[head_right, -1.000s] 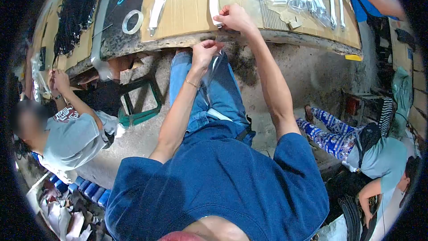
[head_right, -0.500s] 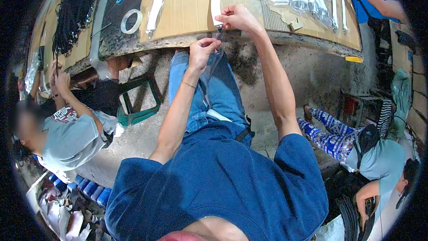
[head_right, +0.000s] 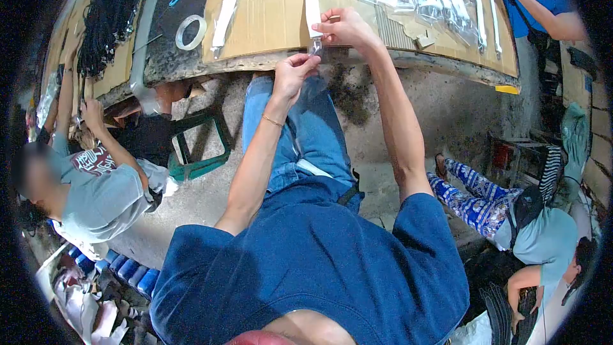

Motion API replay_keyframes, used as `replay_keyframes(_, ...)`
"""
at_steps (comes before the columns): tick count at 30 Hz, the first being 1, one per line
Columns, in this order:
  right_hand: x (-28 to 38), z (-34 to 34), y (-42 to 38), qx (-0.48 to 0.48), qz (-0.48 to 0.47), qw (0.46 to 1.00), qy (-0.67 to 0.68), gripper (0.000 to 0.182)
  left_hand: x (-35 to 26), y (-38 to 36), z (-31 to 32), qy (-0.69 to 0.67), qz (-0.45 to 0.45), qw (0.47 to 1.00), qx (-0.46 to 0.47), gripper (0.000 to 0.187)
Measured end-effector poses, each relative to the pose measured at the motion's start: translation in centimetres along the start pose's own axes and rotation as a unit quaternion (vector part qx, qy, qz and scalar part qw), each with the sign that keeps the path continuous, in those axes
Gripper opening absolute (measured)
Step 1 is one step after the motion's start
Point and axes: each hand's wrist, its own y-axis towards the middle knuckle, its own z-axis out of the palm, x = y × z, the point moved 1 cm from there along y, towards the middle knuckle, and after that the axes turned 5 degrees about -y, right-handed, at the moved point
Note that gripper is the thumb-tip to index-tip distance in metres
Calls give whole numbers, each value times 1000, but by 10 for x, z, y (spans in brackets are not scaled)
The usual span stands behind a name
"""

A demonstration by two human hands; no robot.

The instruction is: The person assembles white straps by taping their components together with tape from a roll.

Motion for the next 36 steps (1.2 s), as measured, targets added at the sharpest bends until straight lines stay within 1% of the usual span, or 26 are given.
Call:
replay_keyframes(2,4,-5,0,-19,-15,1000,-17,21,-3,-4,0,4,-2,1000,-1,14)
replay_keyframes(3,3,-6,1,-20,-15,1000,-17,21,-5,-6,-1,26,12,1000,-4,14)
replay_keyframes(5,1,-7,3,-20,-49,998,16,26,-6,-9,-2,48,25,999,-7,14)
replay_keyframes(8,0,-7,3,-15,-47,998,36,28,-5,-10,-4,70,46,996,-33,14)
replay_keyframes(10,-1,-6,6,-10,-47,999,18,28,-4,-9,-4,63,55,995,-52,15)
replay_keyframes(12,-2,-6,6,-8,-46,999,0,28,-3,-8,-3,60,57,995,-54,15)
replay_keyframes(14,-1,-4,4,4,-49,999,22,28,-2,-6,-3,57,59,995,-57,15)
replay_keyframes(16,1,-4,3,6,-35,999,5,26,-1,-3,-1,19,60,996,-60,16)
replay_keyframes(17,1,-3,3,7,-21,1000,-12,24,-2,-3,-1,18,60,996,-60,16)
replay_keyframes(20,1,-3,3,12,-27,1000,-8,23,-5,-4,2,29,48,996,-67,16)
replay_keyframes(23,-1,0,2,19,-17,999,20,22,-6,-2,4,-10,43,997,-64,16)
replay_keyframes(25,0,0,1,28,-6,999,15,21,-4,3,5,-79,15,996,-47,15)
replay_keyframes(27,2,1,1,36,5,999,10,20,-5,7,8,-97,21,994,-37,15)
replay_keyframes(29,1,2,1,38,11,996,80,16,-7,9,10,-115,26,993,-25,16)
replay_keyframes(30,0,1,3,37,9,996,79,16,-9,8,12,-108,29,993,-27,17)
replay_keyframes(32,1,-2,3,46,10,990,133,14,-12,7,14,-102,33,994,-28,19)
replay_keyframes(35,5,-3,3,48,10,987,154,14,-8,8,13,-72,35,997,-20,22)
replay_keyframes(36,5,-3,4,49,8,987,154,14,-5,11,12,-70,49,996,-26,22)
